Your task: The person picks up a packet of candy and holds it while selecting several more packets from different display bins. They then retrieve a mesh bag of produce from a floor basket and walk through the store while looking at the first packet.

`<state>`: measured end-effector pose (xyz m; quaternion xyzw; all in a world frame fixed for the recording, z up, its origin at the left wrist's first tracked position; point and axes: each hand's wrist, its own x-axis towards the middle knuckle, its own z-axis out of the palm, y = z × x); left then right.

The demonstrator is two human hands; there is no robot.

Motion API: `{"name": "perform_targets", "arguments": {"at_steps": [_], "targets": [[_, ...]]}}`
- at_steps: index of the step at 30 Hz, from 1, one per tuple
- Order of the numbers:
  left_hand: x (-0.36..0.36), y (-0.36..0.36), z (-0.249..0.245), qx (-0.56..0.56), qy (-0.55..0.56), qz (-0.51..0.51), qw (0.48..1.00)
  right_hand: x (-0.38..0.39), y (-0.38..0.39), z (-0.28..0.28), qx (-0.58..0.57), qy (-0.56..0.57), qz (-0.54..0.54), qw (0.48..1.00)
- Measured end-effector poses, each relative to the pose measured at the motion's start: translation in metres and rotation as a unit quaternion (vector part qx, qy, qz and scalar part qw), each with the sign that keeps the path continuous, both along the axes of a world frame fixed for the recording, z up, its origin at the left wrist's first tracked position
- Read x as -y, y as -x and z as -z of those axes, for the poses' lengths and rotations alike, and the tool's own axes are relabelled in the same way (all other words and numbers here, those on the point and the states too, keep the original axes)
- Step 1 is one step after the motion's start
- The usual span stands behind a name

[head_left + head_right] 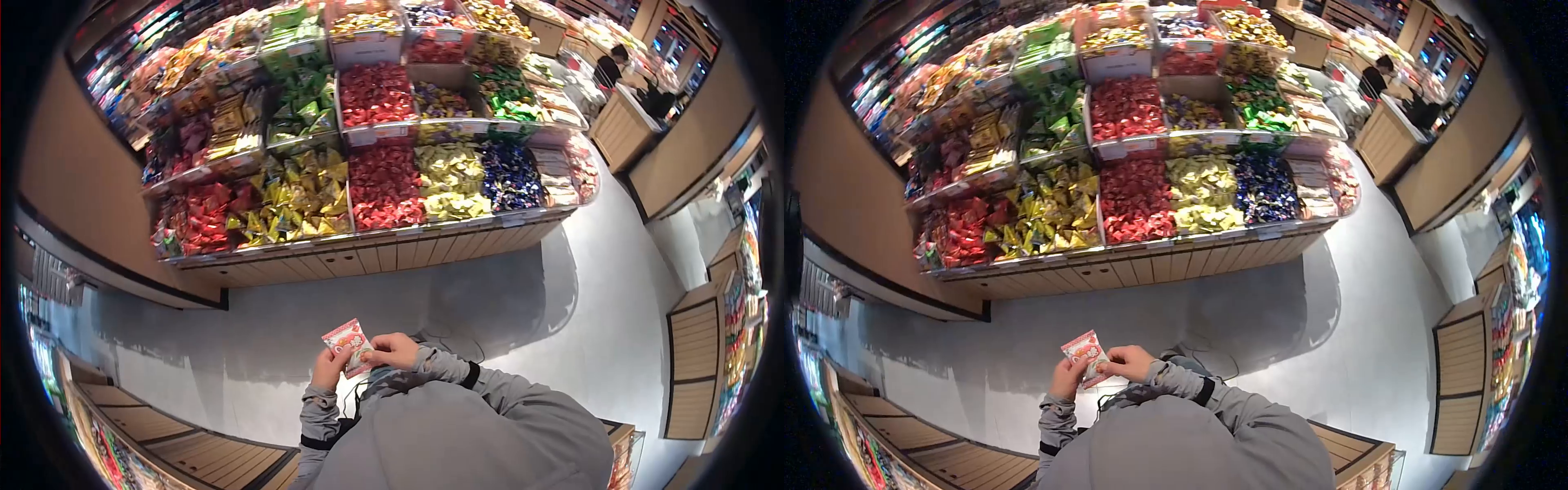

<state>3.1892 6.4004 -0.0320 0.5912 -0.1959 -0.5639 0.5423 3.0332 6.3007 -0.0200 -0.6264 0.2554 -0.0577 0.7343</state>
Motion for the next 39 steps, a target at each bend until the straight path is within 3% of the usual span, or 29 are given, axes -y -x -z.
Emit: {"name": "perform_targets", "arguments": {"at_steps": [2, 20, 24, 32, 39], "targets": [[0.006, -0.005, 0.003, 0.044, -0.040, 0.037, 0.998, 0.007, 0.006, 0.000, 0.002, -0.007, 0.014, 1.000], [0.044, 0.028, -0.022, 0.077, -0.002, -0.068, 0.995, 0.063, 0.019, 0.008, 0.030, 0.011, -0.037, 0.999], [0.032, 0.028, -0.015, 0.071, 0.007, -0.086, 0.994, 0.062, 0.012, 0.015, 0.041, -0.025, -0.066, 0.997], [-0.013, 0.011, -0.004, -0.021, 0.027, -0.233, 0.972, 0.046, -0.018, 0.014, 0.035, -0.019, -0.133, 0.990], [-0.085, -0.034, 0.012, 0.016, 0.040, -0.300, 0.953, -0.006, -0.081, 0.028, -0.003, -0.019, -0.234, 0.972]]}}
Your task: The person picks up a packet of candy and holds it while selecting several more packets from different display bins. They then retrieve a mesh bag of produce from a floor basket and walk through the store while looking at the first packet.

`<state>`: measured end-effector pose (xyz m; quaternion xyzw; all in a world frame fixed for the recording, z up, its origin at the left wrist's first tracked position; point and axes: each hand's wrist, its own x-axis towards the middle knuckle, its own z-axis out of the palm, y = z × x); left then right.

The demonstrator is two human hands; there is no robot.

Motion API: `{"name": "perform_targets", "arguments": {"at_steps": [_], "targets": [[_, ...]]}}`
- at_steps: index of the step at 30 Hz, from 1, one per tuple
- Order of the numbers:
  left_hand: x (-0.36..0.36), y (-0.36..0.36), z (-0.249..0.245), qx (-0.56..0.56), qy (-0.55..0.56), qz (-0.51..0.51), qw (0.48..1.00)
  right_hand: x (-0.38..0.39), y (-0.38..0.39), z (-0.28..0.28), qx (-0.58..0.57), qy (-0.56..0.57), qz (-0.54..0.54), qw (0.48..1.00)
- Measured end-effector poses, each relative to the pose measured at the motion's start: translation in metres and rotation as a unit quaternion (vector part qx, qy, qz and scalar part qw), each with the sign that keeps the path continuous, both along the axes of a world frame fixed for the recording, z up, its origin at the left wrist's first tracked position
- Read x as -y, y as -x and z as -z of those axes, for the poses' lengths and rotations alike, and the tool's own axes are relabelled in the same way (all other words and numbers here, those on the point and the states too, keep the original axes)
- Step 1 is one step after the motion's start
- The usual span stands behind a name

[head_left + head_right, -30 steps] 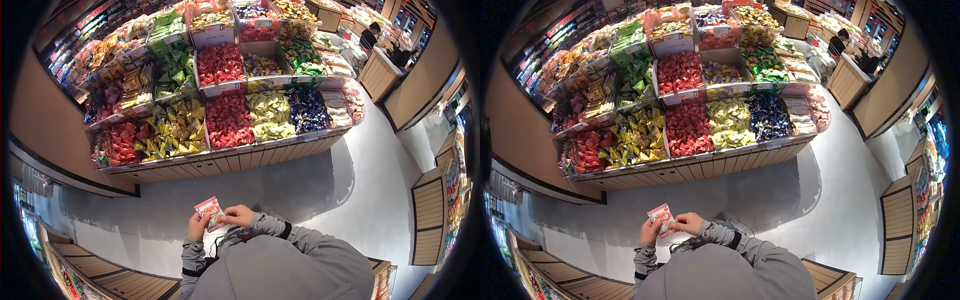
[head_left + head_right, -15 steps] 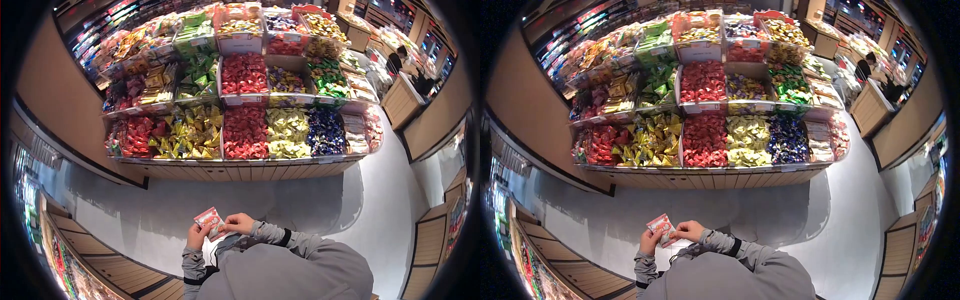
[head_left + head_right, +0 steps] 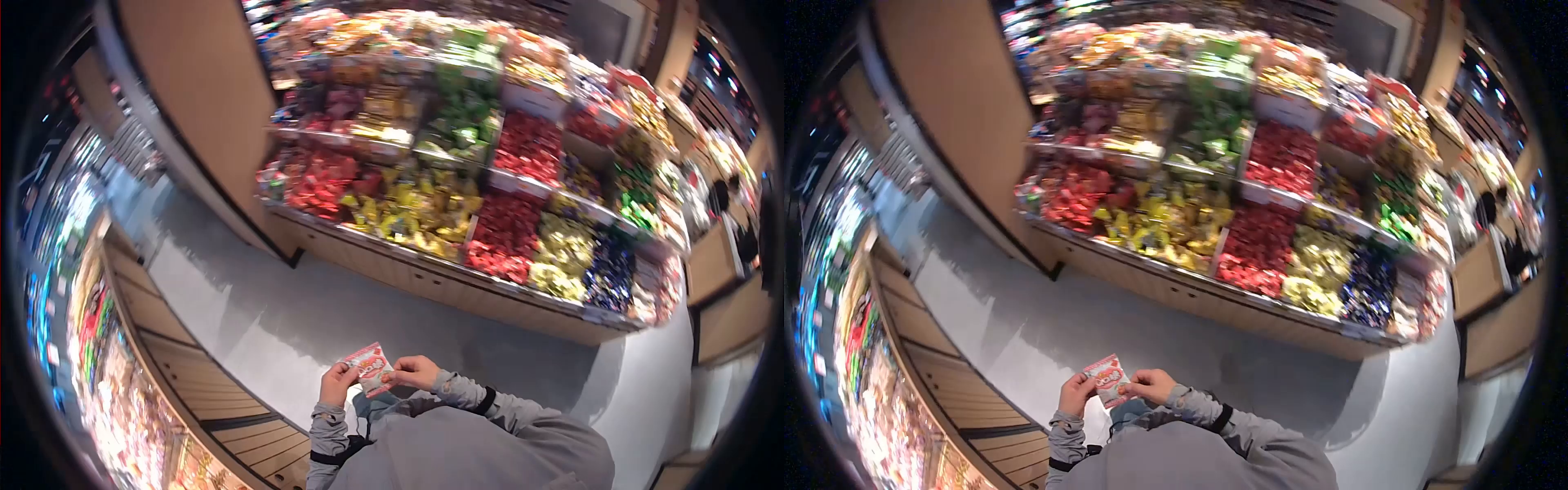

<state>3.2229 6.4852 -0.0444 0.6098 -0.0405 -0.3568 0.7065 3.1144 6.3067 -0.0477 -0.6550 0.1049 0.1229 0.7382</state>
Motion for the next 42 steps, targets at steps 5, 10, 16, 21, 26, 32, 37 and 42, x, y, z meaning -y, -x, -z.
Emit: {"name": "perform_targets", "arguments": {"at_steps": [5, 10, 16, 21, 26, 32, 37, 42], "targets": [[-0.080, -0.052, 0.006, 0.024, -0.001, -0.053, 0.998, -0.066, -0.073, -0.002, -0.022, 0.005, -0.056, 0.998], [-0.162, -0.098, -0.001, 0.038, -0.005, -0.129, 0.991, -0.141, -0.150, -0.003, -0.012, -0.012, -0.113, 0.993], [-0.253, -0.132, 0.008, 0.056, 0.005, -0.212, 0.976, -0.230, -0.223, 0.003, 0.009, -0.052, -0.186, 0.981], [-0.289, -0.153, 0.002, 0.034, 0.006, -0.283, 0.958, -0.269, -0.267, -0.005, 0.013, -0.045, -0.198, 0.979], [-0.319, -0.189, 0.015, 0.015, 0.020, -0.305, 0.952, -0.297, -0.325, 0.008, 0.004, -0.021, -0.242, 0.970], [-0.342, -0.269, 0.013, 0.031, -0.015, -0.286, 0.957, -0.324, -0.420, 0.007, 0.024, -0.064, -0.272, 0.960], [-0.350, -0.363, -0.005, 0.059, -0.051, -0.243, 0.967, -0.327, -0.503, -0.006, 0.105, -0.001, -0.285, 0.953], [-0.344, -0.441, 0.003, 0.070, -0.015, -0.230, 0.971, -0.318, -0.556, -0.015, 0.103, -0.024, -0.207, 0.973]]}}
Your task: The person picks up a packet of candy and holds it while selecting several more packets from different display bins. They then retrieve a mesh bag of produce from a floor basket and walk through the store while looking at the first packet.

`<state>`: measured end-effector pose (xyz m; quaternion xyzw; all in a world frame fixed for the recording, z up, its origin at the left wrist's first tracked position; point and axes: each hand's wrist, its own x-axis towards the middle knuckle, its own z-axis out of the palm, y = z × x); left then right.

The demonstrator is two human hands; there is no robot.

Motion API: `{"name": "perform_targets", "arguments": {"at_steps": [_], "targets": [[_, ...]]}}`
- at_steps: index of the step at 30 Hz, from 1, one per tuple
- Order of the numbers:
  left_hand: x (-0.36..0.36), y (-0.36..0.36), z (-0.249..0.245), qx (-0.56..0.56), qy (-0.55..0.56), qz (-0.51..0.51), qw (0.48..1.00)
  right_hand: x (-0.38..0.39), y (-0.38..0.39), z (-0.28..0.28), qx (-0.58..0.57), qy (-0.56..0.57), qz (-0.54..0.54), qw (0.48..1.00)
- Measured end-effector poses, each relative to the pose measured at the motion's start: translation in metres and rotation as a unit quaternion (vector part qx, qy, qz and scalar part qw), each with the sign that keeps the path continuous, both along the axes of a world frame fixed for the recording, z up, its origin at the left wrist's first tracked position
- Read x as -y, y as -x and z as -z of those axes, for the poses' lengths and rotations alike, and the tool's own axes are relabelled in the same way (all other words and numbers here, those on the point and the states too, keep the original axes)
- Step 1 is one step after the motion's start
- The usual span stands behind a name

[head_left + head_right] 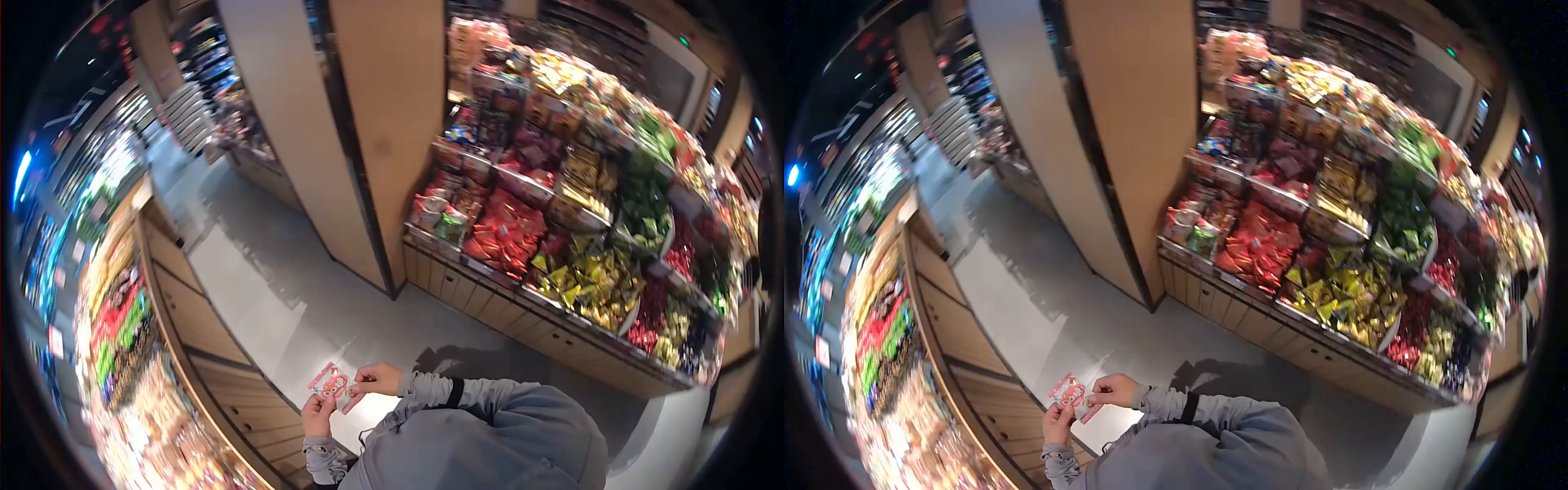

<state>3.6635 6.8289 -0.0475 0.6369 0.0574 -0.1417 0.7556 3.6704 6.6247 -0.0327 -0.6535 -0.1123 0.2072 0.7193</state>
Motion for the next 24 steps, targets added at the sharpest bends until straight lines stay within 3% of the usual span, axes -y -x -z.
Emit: {"name": "perform_targets", "arguments": {"at_steps": [2, 4, 8, 13, 17, 24], "targets": [[0.009, -0.021, -0.005, -0.011, 0.017, 0.023, 1.000, 0.006, -0.008, -0.001, -0.021, -0.032, 0.036, 0.999], [0.018, -0.043, -0.008, -0.025, 0.020, 0.060, 0.998, 0.014, -0.012, -0.004, 0.002, 0.094, 0.059, 0.994], [0.033, -0.091, 0.001, -0.023, -0.006, 0.190, 0.982, 0.021, -0.015, 0.014, -0.016, 0.020, 0.172, 0.985], [0.065, -0.138, -0.008, -0.036, 0.018, 0.362, 0.931, 0.031, -0.006, -0.023, -0.039, 0.096, 0.305, 0.947], [0.089, -0.160, -0.020, -0.058, 0.024, 0.425, 0.903, 0.016, 0.000, -0.014, -0.021, 0.029, 0.432, 0.901], [0.113, -0.173, 0.014, -0.048, -0.023, 0.543, 0.838, -0.001, 0.023, -0.007, -0.072, 0.013, 0.526, 0.848]]}}
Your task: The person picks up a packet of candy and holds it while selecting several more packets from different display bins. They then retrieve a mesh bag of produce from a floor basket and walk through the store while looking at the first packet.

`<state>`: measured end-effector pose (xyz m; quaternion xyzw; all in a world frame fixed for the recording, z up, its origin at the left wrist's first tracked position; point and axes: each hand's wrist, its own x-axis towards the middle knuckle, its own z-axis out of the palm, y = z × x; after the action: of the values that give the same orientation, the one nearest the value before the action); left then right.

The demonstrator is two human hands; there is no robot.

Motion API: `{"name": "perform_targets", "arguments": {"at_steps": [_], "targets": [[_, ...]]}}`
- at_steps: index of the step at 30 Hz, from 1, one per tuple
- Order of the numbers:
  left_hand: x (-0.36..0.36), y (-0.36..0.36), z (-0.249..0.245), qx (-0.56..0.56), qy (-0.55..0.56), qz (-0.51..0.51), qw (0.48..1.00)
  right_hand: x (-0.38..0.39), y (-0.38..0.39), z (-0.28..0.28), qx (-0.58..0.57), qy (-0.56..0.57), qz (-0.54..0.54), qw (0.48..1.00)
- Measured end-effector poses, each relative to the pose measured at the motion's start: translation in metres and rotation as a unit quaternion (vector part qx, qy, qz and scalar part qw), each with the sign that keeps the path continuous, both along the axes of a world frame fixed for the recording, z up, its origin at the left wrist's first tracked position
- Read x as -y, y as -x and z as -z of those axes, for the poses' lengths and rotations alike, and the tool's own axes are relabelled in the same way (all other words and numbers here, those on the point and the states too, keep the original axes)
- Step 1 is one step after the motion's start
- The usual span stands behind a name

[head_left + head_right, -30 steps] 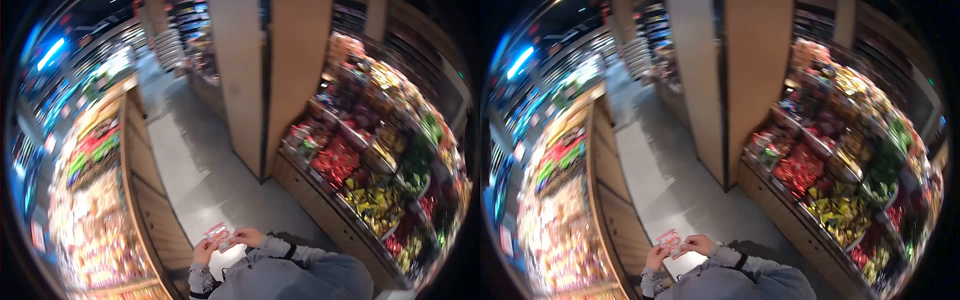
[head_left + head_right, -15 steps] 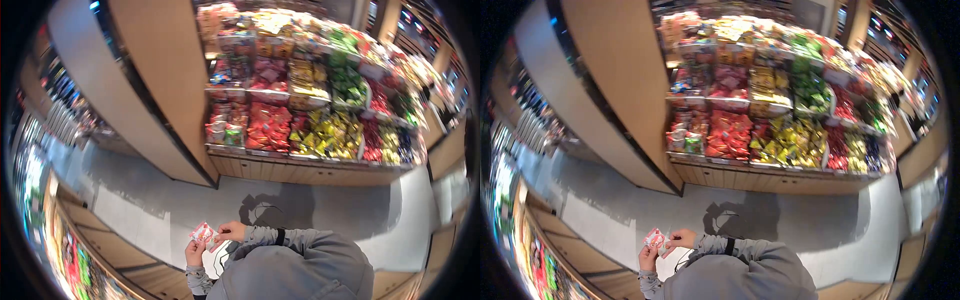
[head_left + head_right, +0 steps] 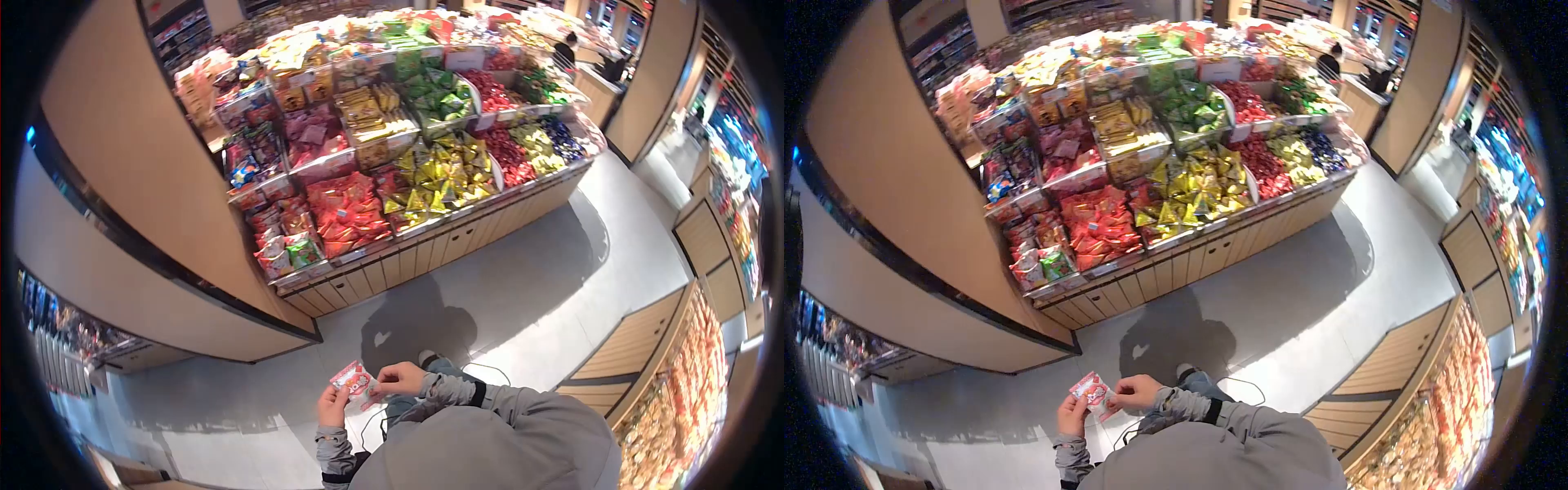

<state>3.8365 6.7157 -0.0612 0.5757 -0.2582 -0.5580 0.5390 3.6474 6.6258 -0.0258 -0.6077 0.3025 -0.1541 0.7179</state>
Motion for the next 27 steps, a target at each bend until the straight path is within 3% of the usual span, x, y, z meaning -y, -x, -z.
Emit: {"name": "perform_targets", "arguments": {"at_steps": [3, 5, 7, 10, 14, 21, 23, 27], "targets": [[0.023, 0.016, 0.001, 0.004, -0.005, 0.038, 0.999, 0.003, 0.023, 0.006, -0.067, 0.029, 0.040, 0.997], [0.041, 0.032, -0.010, -0.006, 0.008, 0.051, 0.999, 0.007, 0.036, 0.008, -0.042, 0.005, 0.076, 0.996], [0.056, 0.044, -0.013, -0.012, 0.023, 0.065, 0.998, 0.015, 0.052, -0.018, -0.067, 0.009, 0.090, 0.994], [0.081, 0.065, -0.012, 0.010, 0.024, 0.091, 0.996, 0.029, 0.073, -0.001, 0.004, 0.052, 0.144, 0.988], [0.120, 0.102, 0.000, 0.015, 0.046, 0.140, 0.989, 0.060, 0.122, 0.004, 0.012, 0.070, 0.151, 0.986], [0.210, 0.230, -0.039, 0.020, 0.091, 0.234, 0.968, 0.122, 0.238, -0.007, 0.047, 0.062, 0.230, 0.970], [0.236, 0.261, -0.033, 0.018, 0.107, 0.257, 0.960, 0.135, 0.275, -0.017, -0.047, 0.112, 0.263, 0.957], [0.272, 0.322, -0.041, 0.005, 0.098, 0.312, 0.945, 0.145, 0.330, -0.010, -0.012, 0.074, 0.350, 0.934]]}}
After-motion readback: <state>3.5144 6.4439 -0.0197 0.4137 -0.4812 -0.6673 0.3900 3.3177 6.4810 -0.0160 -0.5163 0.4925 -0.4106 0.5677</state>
